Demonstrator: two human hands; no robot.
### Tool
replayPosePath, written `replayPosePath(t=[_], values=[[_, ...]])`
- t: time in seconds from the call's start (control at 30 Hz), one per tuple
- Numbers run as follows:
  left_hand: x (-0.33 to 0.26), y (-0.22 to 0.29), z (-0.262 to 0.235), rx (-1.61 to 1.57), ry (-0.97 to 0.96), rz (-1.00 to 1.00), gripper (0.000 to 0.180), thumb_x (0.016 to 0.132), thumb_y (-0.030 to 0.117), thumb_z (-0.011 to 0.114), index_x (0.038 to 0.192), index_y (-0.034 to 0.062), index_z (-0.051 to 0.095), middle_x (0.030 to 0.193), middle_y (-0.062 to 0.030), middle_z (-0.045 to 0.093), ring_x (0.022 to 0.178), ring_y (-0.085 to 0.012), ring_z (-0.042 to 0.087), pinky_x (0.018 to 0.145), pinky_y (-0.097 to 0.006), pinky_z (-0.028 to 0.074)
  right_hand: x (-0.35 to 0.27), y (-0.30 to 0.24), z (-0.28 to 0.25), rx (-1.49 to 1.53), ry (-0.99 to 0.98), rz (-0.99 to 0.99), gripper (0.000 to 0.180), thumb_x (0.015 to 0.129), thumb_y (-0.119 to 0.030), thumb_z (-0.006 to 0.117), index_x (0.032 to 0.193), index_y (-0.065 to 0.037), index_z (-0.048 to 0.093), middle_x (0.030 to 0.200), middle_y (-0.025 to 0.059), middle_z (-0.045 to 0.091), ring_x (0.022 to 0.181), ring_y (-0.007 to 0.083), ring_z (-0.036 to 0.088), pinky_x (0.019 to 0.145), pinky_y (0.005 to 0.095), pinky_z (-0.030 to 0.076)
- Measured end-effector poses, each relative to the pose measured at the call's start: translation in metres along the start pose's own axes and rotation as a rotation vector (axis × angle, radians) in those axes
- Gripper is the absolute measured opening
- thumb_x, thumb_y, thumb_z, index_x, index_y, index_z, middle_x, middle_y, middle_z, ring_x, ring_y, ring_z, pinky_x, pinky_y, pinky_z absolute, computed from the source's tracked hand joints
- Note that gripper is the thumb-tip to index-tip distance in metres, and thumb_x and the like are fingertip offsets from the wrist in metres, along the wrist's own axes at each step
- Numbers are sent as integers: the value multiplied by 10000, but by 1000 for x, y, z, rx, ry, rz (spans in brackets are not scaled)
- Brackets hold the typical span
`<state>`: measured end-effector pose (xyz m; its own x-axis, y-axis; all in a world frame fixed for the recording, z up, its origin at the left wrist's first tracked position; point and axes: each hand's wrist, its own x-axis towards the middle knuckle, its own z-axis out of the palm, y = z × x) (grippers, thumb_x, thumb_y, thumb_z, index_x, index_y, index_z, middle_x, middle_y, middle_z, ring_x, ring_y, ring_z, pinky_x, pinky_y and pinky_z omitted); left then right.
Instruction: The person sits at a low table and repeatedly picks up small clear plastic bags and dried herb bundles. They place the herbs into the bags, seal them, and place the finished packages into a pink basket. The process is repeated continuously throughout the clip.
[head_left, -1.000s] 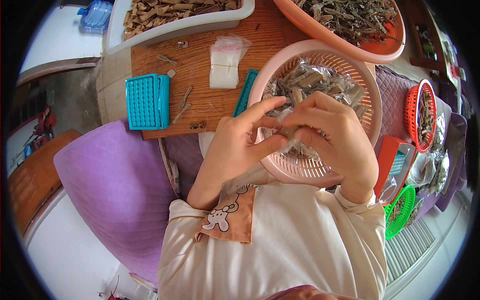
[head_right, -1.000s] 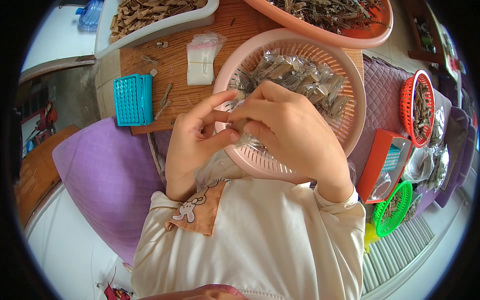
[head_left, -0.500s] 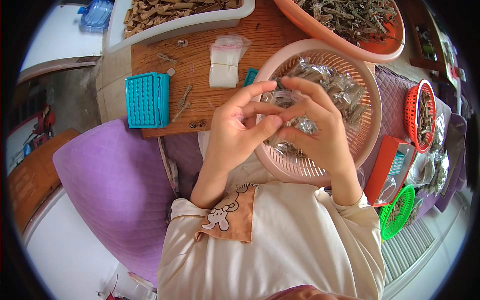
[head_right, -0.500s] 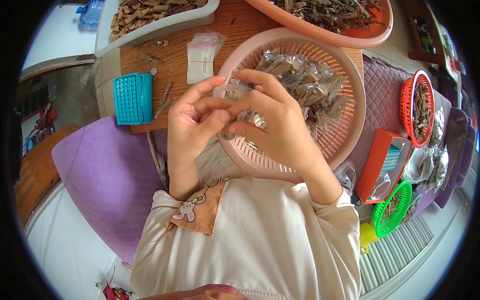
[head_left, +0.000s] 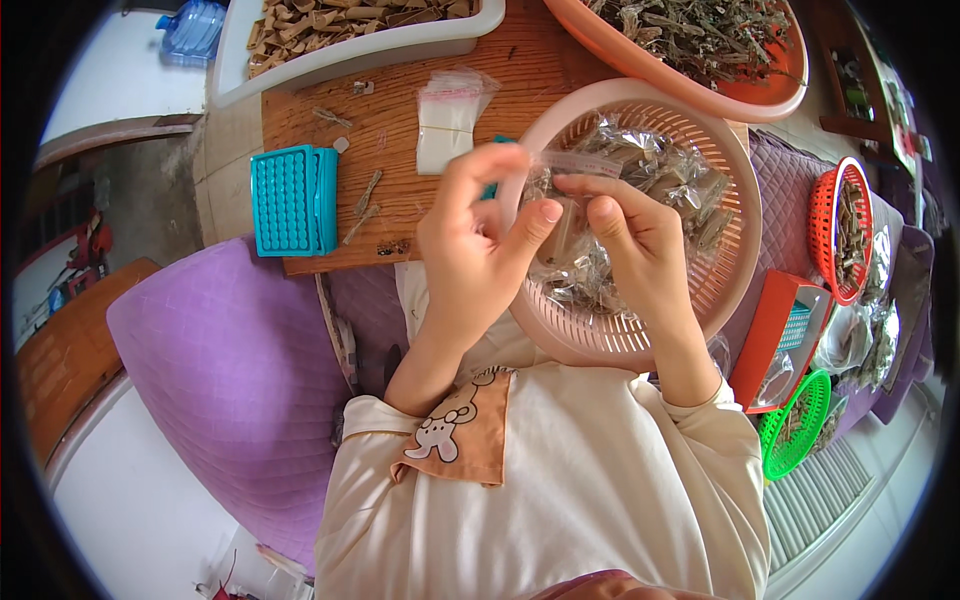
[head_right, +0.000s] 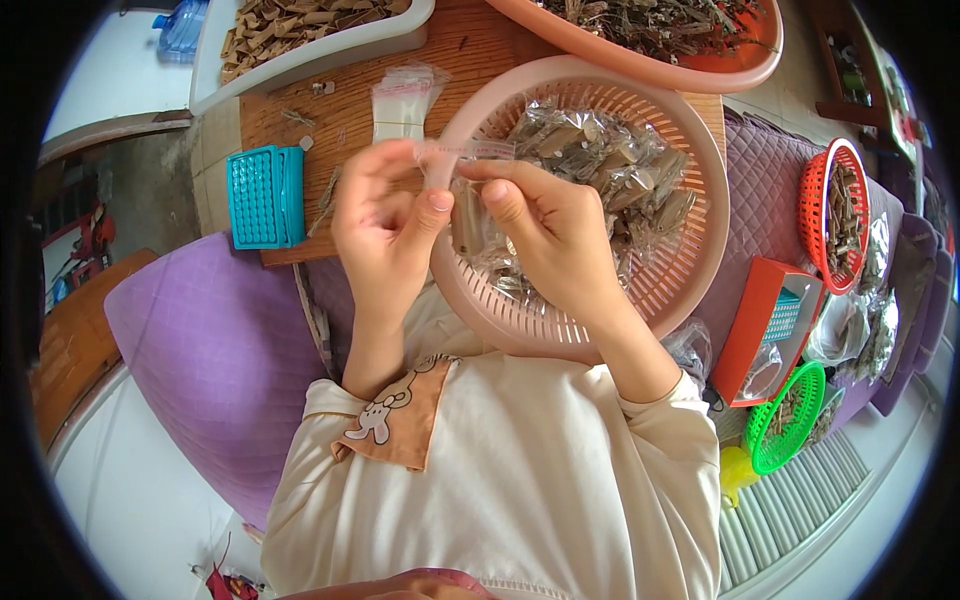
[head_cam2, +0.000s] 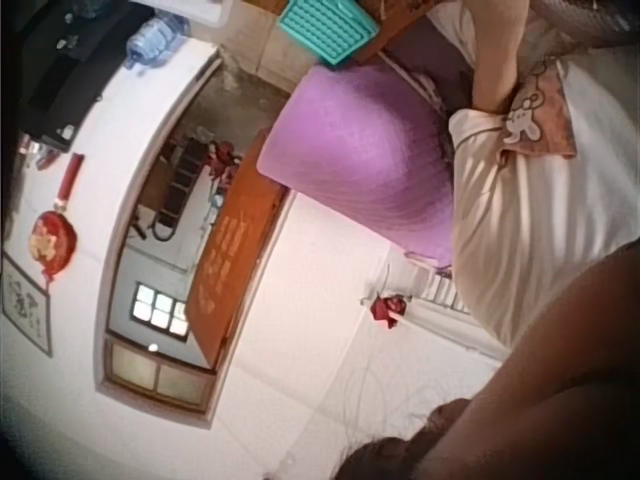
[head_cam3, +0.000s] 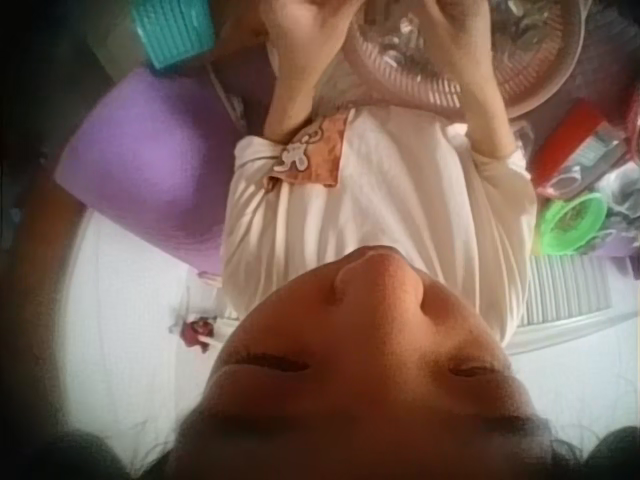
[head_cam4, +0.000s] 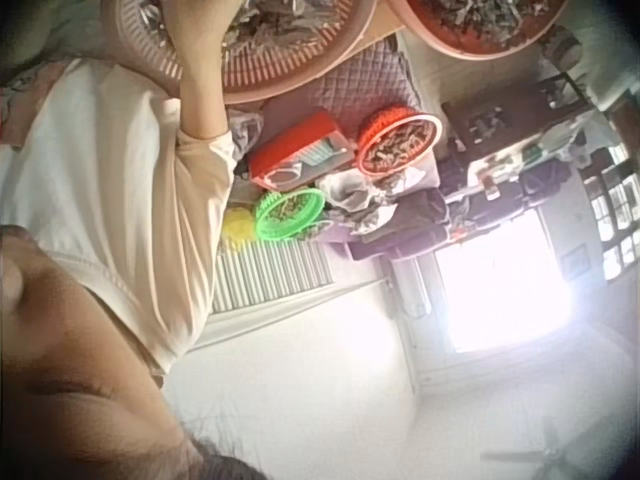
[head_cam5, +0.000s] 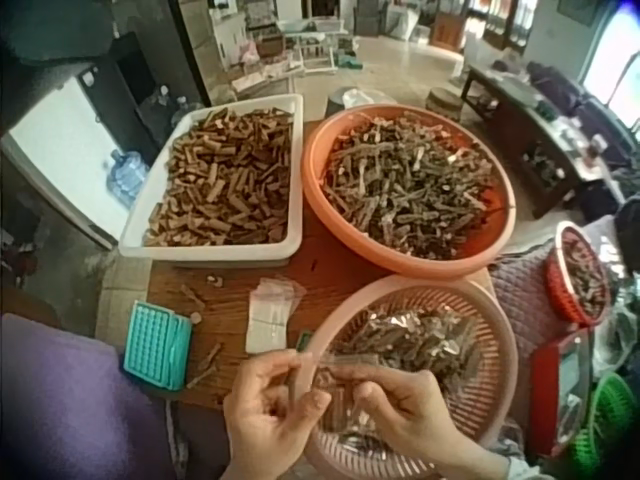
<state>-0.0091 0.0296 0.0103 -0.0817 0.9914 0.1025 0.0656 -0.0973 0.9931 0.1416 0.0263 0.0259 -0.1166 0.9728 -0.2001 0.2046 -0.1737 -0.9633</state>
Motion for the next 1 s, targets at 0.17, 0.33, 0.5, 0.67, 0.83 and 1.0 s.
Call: replayPosePath(t=[0.17,0.33,0.5,0.67,0.83,1.0], values=[[7,3,-8,598,32,786,279,677,86,719,933,26,624,1024,-74,591,590,-119,579,463,-217,453,-5,-8,-1,-167,1,-140,202,832,-123,557,978,7,607,707,117,609,605,129,568,530,258,443],[6,14,-11,664,-181,687,238,630,30,659,867,44,638,890,-36,628,624,-142,608,504,-249,495,-6,-6,1,-469,-50,-515,190,728,-81,608,905,-20,573,713,84,586,627,250,575,508,337,457],[8,17,-13,631,-224,466,131,676,-32,626,791,29,635,833,-65,643,649,-169,619,527,-249,488,-6,-4,-3,-706,-117,-647,202,676,-81,646,858,-38,569,742,53,601,599,199,565,524,300,466],[35,-7,-38,516,134,346,125,696,9,621,819,34,618,807,-90,629,627,-157,605,489,-237,454,-19,-23,-1,-593,-172,-609,195,685,-99,655,857,-43,584,751,46,612,590,196,564,524,297,467],[12,22,-32,521,-91,727,179,663,-6,630,839,26,641,838,-69,637,637,-159,615,488,-243,483,-13,-16,-1,-485,-55,-448,206,705,-82,640,897,-28,590,749,88,614,592,234,574,536,323,470],[-1,17,-17,557,-178,653,204,640,11,650,842,40,646,818,-60,636,626,-157,618,494,-251,497,-11,-14,1,-580,-95,-572,205,683,-68,627,878,-19,587,779,86,620,597,223,572,535,315,471]])
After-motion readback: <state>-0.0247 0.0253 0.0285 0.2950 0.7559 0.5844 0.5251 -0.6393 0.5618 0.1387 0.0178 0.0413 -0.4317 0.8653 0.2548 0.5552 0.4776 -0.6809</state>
